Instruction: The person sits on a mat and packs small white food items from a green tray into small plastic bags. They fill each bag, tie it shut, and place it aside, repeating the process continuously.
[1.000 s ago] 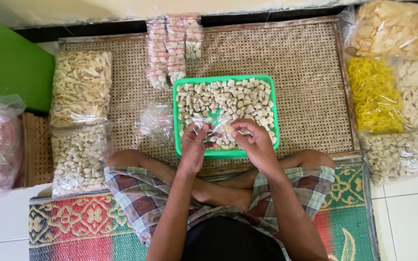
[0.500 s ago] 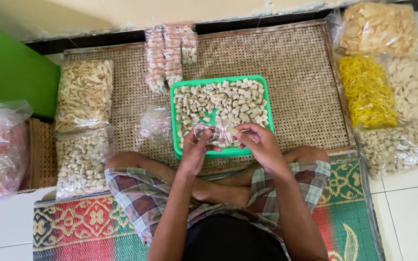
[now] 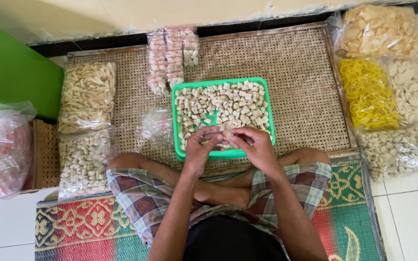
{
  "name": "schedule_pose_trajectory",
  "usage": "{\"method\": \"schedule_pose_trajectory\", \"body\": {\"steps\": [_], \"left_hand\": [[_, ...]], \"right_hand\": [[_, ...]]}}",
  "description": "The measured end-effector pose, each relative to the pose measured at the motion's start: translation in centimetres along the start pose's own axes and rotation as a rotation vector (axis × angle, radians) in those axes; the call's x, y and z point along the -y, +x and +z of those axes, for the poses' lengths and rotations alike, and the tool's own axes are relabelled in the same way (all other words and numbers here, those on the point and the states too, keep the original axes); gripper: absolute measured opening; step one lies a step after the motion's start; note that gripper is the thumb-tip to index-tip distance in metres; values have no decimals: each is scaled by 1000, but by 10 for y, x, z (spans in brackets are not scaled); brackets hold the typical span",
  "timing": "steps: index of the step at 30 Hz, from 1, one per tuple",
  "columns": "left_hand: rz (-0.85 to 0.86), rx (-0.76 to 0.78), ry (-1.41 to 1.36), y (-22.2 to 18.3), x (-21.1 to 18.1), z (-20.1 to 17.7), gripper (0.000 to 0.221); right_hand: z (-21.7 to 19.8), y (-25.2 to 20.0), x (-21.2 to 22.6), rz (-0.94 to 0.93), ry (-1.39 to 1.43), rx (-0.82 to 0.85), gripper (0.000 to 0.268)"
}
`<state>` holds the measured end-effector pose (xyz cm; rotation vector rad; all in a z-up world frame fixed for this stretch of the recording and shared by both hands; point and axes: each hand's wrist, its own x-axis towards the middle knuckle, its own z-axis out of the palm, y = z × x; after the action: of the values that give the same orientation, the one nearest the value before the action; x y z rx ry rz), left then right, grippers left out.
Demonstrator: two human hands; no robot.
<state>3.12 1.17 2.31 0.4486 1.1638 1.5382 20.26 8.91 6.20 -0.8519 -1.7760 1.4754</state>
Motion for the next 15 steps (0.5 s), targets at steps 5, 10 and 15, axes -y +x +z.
{"method": "schedule_pose_trajectory", "body": {"steps": [5, 10, 15], "left_hand": [[-30, -18, 49, -2, -10, 5, 46], [-54, -11, 105, -5, -22, 18, 46], [-89, 29, 122, -10, -29, 30, 40]], "right_hand": [[-4, -1, 18, -53, -101, 62, 15], [-4, 1, 10, -161, -139, 9, 13], [-3, 4, 3, -303, -194, -20, 17]]}}
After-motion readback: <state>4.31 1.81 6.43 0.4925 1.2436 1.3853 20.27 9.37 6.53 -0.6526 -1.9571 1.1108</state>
